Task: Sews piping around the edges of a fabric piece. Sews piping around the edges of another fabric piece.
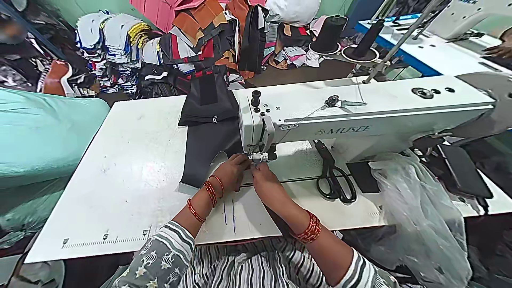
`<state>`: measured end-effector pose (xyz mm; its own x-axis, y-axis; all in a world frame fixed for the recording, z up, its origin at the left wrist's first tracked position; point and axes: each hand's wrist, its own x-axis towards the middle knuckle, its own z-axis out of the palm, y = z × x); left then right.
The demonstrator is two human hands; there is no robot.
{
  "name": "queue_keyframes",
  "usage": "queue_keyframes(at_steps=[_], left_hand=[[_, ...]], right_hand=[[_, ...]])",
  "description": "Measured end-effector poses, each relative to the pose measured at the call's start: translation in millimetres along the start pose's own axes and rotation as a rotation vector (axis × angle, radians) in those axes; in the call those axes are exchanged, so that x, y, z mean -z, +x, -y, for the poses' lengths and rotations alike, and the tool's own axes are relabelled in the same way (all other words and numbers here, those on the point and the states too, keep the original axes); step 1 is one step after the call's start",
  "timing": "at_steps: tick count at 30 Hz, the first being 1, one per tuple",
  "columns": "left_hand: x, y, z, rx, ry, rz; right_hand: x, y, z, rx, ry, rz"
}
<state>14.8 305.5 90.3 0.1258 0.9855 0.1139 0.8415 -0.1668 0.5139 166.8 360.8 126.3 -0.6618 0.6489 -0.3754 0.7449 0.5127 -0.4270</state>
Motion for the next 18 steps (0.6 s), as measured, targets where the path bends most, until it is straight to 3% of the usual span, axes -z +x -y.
queue_keyframes(at_steps=[5, 9, 13, 18], left_hand=[[-10, -9, 3, -0.010, -0.155, -0.172], [-14, -12, 5, -0.025, -0.181, -0.195], [-16, -12, 5, -0.051, -0.157, -0.201], [-15, -12, 5, -0.063, -0.149, -0.193]], right_hand=[[-3, -1, -22, 0.086, 0.306, -0.173], [-11, -1, -35, 0.095, 0.564, -0.248], [-12, -4, -31, 0.155, 0.424, -0.254], [1, -5, -12, 0.063, 0.126, -0.022]])
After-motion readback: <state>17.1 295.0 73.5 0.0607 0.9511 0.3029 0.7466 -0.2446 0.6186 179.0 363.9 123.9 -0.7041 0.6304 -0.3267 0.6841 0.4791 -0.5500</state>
